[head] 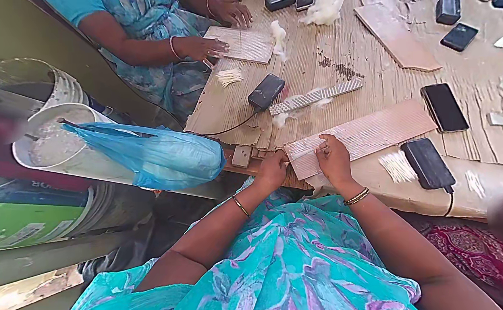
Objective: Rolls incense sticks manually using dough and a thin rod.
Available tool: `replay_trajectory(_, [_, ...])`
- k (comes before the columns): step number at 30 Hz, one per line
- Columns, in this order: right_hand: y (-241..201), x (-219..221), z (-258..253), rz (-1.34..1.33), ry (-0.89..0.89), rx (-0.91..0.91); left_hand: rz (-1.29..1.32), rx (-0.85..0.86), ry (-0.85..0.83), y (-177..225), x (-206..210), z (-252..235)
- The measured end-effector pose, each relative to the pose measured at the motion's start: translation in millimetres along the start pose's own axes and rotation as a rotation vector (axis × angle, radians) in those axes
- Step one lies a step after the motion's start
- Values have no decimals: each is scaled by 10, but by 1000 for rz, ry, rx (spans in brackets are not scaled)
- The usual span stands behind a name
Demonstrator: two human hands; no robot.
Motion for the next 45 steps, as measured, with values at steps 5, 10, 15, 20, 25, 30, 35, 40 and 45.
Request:
replay_trajectory(5, [3, -87, -125, 165, 52, -21, -40, -16, 35, -6, -41, 16])
replay_trajectory(10, [-187, 169, -149, 341, -90, -372, -121, -27, 37, 3, -53, -12])
replay_trajectory(15, [-64, 312, -5, 509, -369, -439, -182, -11, -3, -12, -24, 3])
replay_trajectory(20, [89, 97, 481, 568, -509, -462, -194, -62, -260, 3, 22, 108])
replay_trajectory(25, [149, -111, 821, 570, -531, -500, -204, -44, -403, 36, 58, 204])
replay_trajectory(30, [82, -151, 463, 519, -197, -352, -112, -10, -217, 7, -84, 163])
replay_trajectory(35, [-74, 102, -18, 533, -215, -260, -174, -15, -108, -71, -222, 91])
replay_trajectory(40, [-71, 315, -10, 617, -342, -383, -274, 13, -115, -107, -139, 61])
replay_trajectory(45, [21, 153, 470, 630, -486, -388, -241, -22, -273, -30, -64, 157])
Point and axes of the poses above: each hand's wrist, its own z-axis away from the middle knuckle, its own x-axis out of the palm, y = z × x, the point moved 3 cm from there along -z, towards the middle knuckle, and after that the axes turned 10 degrees about -y, right-handed, at the moved point
